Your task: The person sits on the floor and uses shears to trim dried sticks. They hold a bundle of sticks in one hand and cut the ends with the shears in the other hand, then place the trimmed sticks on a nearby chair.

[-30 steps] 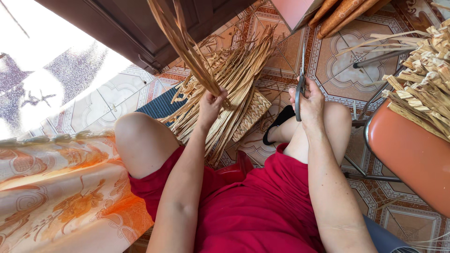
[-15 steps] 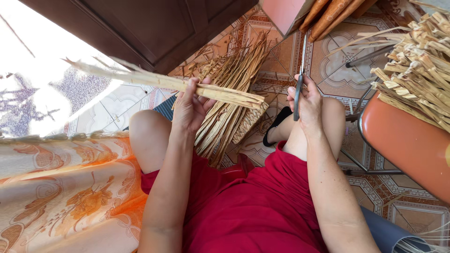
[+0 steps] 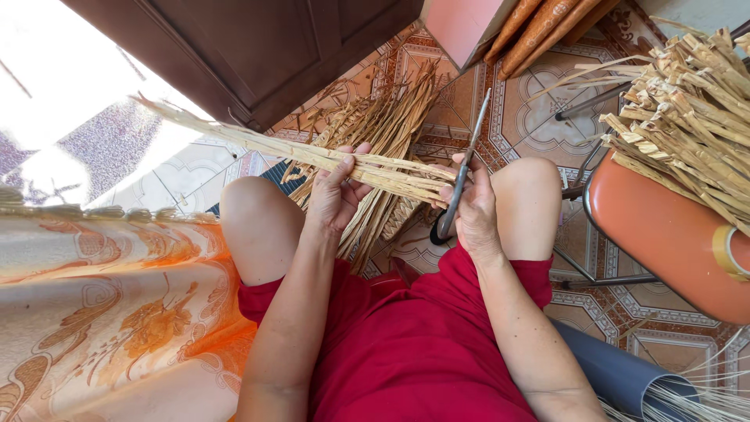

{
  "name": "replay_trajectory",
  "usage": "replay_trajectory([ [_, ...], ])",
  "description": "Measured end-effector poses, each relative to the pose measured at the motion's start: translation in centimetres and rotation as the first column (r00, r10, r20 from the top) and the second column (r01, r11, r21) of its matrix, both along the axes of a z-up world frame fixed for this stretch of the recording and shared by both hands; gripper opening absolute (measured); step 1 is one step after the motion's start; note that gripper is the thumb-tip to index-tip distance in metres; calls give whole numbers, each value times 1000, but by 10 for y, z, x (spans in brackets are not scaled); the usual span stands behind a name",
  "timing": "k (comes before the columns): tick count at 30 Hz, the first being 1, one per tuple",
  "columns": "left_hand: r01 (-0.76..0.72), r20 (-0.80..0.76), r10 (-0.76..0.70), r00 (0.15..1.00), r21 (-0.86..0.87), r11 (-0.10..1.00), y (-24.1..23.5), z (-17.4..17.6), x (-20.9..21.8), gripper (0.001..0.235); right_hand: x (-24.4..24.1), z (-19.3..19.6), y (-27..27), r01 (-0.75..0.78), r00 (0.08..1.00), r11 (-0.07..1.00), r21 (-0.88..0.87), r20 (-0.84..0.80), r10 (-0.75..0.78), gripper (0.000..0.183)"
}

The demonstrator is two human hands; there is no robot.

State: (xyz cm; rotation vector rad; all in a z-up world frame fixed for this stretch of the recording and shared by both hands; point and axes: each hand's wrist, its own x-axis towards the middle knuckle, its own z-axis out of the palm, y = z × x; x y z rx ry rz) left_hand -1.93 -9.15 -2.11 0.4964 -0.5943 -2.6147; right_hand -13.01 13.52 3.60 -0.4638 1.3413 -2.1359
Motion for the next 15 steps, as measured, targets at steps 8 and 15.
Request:
replay_trajectory([
  [8,1,-52,-1,999,-6,1000,-3,1,7,21,8,6,7,66,992,988,-137,112,-51,34],
  [15,147,354,-14,935,-353,924,20,-5,-6,16,7,-14,7,289,792,939,185,-597,-127,47],
])
